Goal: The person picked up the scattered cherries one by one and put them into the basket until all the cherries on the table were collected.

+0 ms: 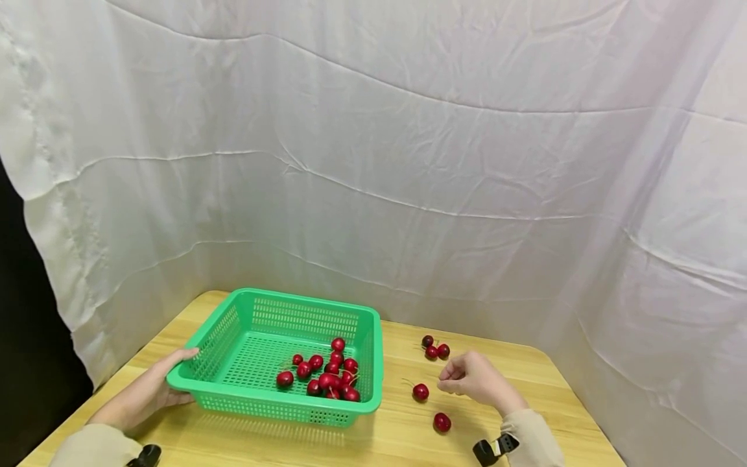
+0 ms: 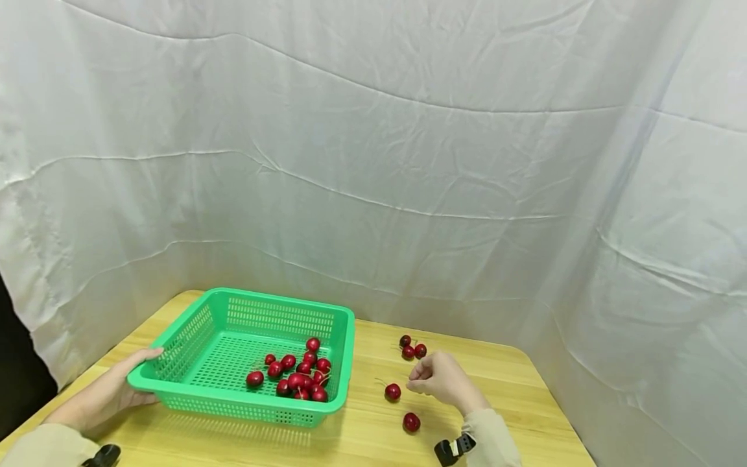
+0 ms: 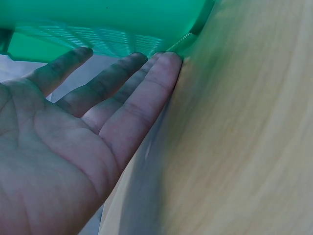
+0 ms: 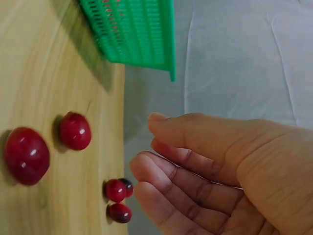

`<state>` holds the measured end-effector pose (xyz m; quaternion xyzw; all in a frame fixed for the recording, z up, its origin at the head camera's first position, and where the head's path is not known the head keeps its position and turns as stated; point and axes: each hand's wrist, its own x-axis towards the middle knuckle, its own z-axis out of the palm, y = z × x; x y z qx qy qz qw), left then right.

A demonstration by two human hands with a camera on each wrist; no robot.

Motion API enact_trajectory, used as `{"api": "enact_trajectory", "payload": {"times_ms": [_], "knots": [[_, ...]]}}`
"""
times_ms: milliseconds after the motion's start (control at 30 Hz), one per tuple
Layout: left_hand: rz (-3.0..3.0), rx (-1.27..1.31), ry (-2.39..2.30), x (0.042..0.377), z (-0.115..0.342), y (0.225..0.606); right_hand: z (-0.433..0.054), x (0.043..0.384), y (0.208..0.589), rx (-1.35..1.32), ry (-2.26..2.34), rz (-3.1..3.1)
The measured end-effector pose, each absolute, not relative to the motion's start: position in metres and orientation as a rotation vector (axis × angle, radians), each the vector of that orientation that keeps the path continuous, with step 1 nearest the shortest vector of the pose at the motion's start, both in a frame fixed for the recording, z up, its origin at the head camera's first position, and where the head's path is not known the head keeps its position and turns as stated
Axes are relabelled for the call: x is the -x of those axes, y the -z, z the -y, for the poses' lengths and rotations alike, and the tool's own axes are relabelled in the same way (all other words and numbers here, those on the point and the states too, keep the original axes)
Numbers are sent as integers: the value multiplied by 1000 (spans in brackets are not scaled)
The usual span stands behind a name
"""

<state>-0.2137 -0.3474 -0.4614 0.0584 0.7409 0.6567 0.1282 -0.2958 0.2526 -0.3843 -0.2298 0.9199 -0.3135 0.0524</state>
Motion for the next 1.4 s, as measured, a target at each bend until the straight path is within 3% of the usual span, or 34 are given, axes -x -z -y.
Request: {"api": "enact_trajectory", "payload": {"times_ms": [600,1400], "knots": [[-2162,-181,-1902,215,349,463,-278,301,415,672,953,-2715],[-2148,-211,-1901,216,350,465,-273,301,437,673,971,-2662]]}}
